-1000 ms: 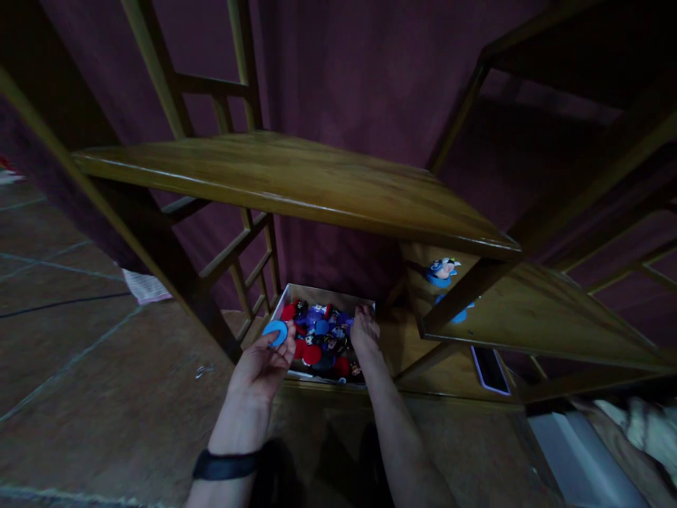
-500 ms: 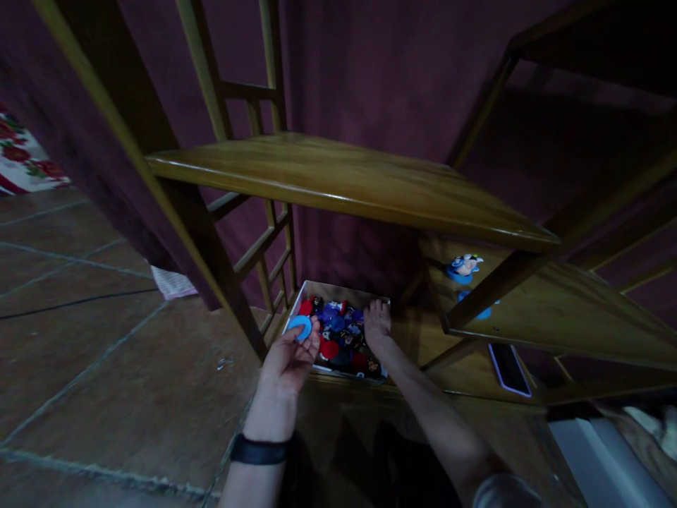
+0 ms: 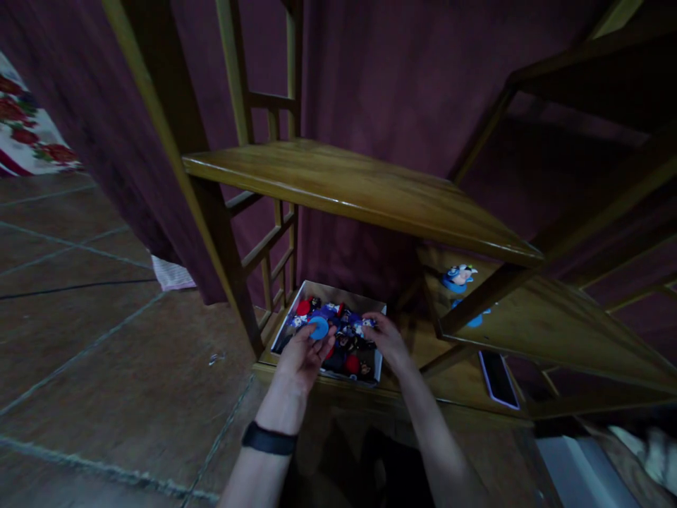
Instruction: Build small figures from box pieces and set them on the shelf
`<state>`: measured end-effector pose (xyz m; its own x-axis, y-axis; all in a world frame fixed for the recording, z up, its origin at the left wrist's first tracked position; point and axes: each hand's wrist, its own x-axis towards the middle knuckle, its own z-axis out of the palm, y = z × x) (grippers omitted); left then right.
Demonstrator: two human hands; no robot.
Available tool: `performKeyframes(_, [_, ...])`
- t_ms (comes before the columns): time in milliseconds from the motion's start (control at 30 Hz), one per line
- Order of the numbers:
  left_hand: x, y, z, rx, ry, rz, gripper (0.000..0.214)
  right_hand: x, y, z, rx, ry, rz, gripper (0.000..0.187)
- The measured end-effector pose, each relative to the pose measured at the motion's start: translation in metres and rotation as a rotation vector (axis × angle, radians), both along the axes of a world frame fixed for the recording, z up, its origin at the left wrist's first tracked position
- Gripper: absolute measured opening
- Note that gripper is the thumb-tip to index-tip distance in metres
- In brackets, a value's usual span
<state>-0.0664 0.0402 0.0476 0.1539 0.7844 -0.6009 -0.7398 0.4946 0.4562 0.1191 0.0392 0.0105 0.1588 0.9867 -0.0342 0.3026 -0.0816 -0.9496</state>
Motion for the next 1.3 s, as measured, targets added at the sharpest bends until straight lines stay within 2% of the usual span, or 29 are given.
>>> performKeyframes(33, [0.004, -0.001, 0.000, 0.000, 0.000, -0.021, 0.010, -0.003, -0.005, 0.001, 0.019, 0.182, 0.032, 0.027])
performKeyframes(100, [0.012, -0.003, -0.001, 0.003, -0.012, -0.058, 0.014, -0.009, -0.014, 0.003, 0.046, 0.388, 0.049, 0.030])
performKeyframes(233, [0.026, -0.007, -0.006, 0.013, -0.015, -0.092, 0.016, -0.015, -0.022, 0.006, 0.084, 0.492, 0.001, 0.029])
performKeyframes(433, [0.040, -0.011, -0.013, -0.009, -0.005, -0.121, 0.012, -0.016, -0.019, 0.009, 0.109, 0.440, -0.030, 0.031])
performKeyframes(700, [0.053, -0.014, -0.009, 0.001, -0.009, -0.118, 0.012, -0.014, -0.019, 0.000, 0.127, 0.276, -0.041, 0.031])
performKeyframes(900, [0.052, -0.015, -0.011, 0.009, 0.002, -0.125, 0.006, -0.014, -0.019, -0.001, 0.158, 0.172, -0.050, 0.030])
performKeyframes(1100, [0.051, -0.016, -0.015, 0.038, 0.051, -0.051, 0.002, -0.018, -0.021, -0.004, 0.238, -0.008, -0.058, 0.029])
performKeyframes(1300, [0.049, -0.016, -0.015, 0.030, 0.066, -0.047, 0.006, -0.017, -0.024, 0.001, 0.265, -0.109, -0.025, 0.029])
